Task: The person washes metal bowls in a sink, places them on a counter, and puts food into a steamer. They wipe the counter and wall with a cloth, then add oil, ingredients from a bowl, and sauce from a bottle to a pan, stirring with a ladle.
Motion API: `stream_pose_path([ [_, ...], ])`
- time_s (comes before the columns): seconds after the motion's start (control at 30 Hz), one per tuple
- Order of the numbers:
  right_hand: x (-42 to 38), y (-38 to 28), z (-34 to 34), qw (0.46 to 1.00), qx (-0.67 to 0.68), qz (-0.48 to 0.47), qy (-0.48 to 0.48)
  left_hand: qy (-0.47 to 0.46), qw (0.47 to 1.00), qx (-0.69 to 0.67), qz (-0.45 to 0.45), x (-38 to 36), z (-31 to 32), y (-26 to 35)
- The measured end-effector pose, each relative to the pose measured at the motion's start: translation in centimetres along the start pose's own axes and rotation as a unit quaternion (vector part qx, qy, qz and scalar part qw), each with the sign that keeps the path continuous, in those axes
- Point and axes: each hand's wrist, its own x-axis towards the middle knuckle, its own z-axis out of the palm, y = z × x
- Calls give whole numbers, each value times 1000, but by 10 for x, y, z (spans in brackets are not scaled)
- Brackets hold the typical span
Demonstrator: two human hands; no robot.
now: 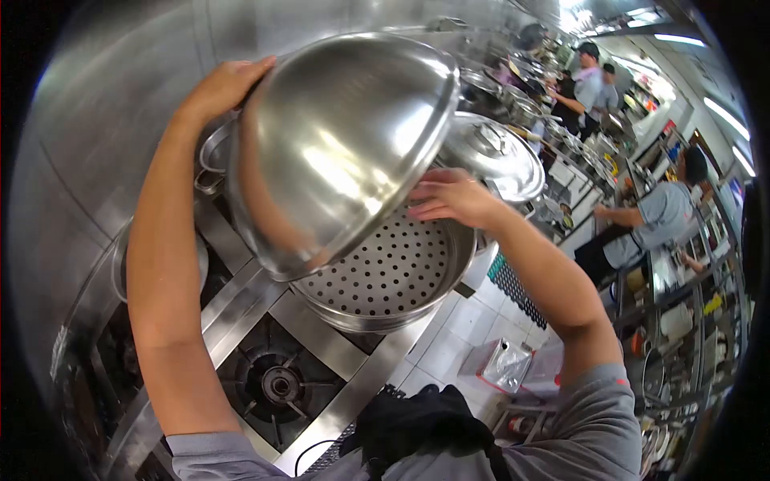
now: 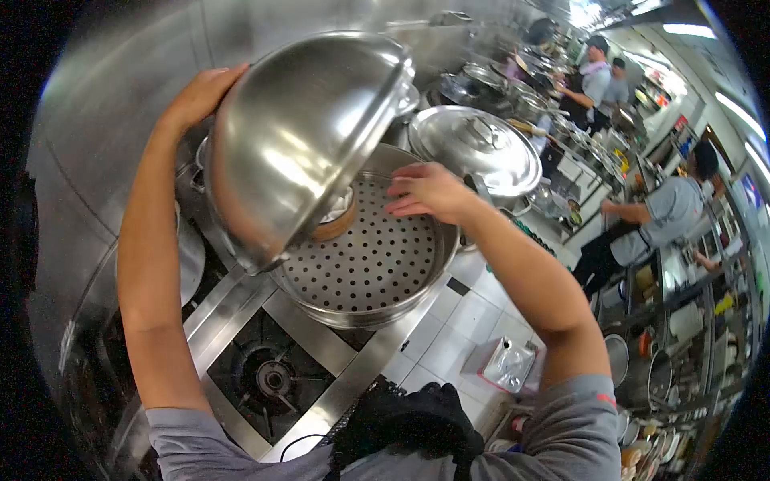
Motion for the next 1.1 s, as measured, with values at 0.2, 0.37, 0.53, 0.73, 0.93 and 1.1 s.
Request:
stream_pose_path([
  [0.2,-230,4,-64,984,48,-73,157,1,994,103,27,-4,39,46],
  [0.37,-423,110,-83,907,126,-20,401,8,945,313,93,-30,110,103],
  [0.53,-661,177,-12,776,184,-69,599,-67,937,263,220,1,187,64],
  [0.73,-951,252,168,328,109,-82,935,-415,853,65,308,-32,400,290],
  [0.93,-1136,410,316,80,89,247,961,-453,827,48,330,-118,469,417],
  [1.1,-1151,460,278,219,255,236,912,-450,836,28,311,-151,468,452],
])
